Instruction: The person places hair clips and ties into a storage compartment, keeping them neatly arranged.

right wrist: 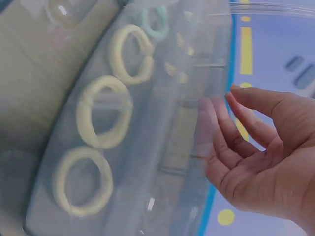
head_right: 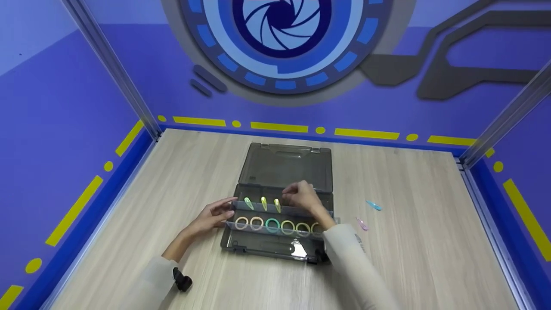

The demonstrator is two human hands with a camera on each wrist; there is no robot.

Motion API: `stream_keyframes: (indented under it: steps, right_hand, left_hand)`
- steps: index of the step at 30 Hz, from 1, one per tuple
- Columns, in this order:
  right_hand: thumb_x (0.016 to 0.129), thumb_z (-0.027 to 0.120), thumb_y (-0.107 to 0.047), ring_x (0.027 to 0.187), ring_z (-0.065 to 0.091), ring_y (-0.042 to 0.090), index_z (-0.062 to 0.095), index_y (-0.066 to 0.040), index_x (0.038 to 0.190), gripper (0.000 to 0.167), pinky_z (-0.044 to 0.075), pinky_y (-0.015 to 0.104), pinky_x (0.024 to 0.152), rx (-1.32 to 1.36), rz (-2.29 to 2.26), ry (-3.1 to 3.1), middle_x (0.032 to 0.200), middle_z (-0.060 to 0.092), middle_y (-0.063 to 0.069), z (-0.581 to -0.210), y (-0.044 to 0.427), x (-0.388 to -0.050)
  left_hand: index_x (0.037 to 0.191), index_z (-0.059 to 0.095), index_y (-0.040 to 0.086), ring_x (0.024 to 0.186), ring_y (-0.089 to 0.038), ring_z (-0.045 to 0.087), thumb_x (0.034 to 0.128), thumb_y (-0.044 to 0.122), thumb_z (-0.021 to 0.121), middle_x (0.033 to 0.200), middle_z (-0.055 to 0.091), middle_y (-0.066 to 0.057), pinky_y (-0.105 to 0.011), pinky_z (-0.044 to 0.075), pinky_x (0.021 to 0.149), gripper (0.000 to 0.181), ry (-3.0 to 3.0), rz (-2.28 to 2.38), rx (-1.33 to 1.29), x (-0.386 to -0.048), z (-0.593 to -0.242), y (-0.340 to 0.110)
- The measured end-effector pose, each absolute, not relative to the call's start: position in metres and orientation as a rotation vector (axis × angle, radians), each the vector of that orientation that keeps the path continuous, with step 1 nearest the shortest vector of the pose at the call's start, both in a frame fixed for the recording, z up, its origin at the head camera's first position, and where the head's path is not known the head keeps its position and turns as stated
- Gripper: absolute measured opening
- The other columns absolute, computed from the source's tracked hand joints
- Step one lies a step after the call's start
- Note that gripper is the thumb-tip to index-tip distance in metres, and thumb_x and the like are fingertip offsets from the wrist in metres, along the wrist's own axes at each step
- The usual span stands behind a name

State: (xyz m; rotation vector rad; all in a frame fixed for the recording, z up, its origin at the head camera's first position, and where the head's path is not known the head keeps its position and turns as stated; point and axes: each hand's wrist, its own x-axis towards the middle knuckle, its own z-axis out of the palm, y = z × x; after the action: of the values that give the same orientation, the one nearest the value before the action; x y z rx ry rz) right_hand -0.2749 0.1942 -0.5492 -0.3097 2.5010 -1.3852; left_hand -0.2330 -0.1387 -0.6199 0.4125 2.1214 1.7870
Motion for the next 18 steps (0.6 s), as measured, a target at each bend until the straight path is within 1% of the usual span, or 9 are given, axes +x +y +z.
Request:
stream_keyframes:
  steps: [4, 9, 12, 14, 18]
  right_hand:
    - [0.096, 0.068, -0.004, 0.070, 0.069, 0.020, 0.071, 0.011, 0.110, 0.021, 0.056, 0.022, 0.059, -0.394, -1.411, 2.525, 0.095, 0.074, 0.028, -0.537, 0.211, -0.272]
    - [0.099, 0.065, -0.005, 0.075, 0.067, 0.011, 0.069, 0.011, 0.115, 0.023, 0.058, 0.024, 0.065, -0.422, -1.493, 2.519, 0.097, 0.071, 0.029, -0.527, 0.240, -0.262]
    - [0.100, 0.064, -0.008, 0.076, 0.066, 0.006, 0.068, 0.009, 0.118, 0.025, 0.058, 0.024, 0.067, -0.378, -1.515, 2.539, 0.099, 0.071, 0.026, -0.527, 0.263, -0.254]
    - [0.101, 0.064, -0.008, 0.078, 0.068, 0.005, 0.067, 0.010, 0.120, 0.027, 0.059, 0.024, 0.068, -0.326, -1.527, 2.563, 0.101, 0.072, 0.027, -0.530, 0.280, -0.249]
    - [0.101, 0.063, -0.009, 0.080, 0.071, 0.005, 0.065, 0.014, 0.123, 0.031, 0.060, 0.024, 0.069, -0.209, -1.547, 2.609, 0.105, 0.072, 0.030, -0.536, 0.314, -0.238]
  left_hand:
    - [0.152, 0.046, 0.003, 0.103, -0.019, 0.063, 0.1026, 0.015, 0.063, 0.134, 0.056, -0.029, -0.028, 0.058, 0.085, 0.054, 2.147, 1.770, 0.438, -0.233, -0.620, -0.139]
    - [0.151, 0.047, 0.004, 0.101, -0.016, 0.062, 0.1024, 0.016, 0.063, 0.133, 0.058, -0.028, -0.033, 0.058, 0.088, 0.053, 2.178, 1.742, 0.441, -0.233, -0.621, -0.139]
    - [0.151, 0.048, 0.005, 0.100, -0.015, 0.061, 0.1023, 0.016, 0.063, 0.132, 0.058, -0.027, -0.035, 0.059, 0.089, 0.053, 2.184, 1.737, 0.432, -0.232, -0.621, -0.139]
    - [0.151, 0.048, 0.005, 0.100, -0.015, 0.061, 0.1020, 0.015, 0.064, 0.131, 0.058, -0.027, -0.035, 0.059, 0.088, 0.052, 2.184, 1.741, 0.431, -0.232, -0.621, -0.139]
    - [0.151, 0.049, 0.006, 0.098, -0.012, 0.061, 0.1019, 0.016, 0.064, 0.130, 0.059, -0.027, -0.029, 0.057, 0.086, 0.052, 2.191, 1.742, 0.438, -0.233, -0.619, -0.139]
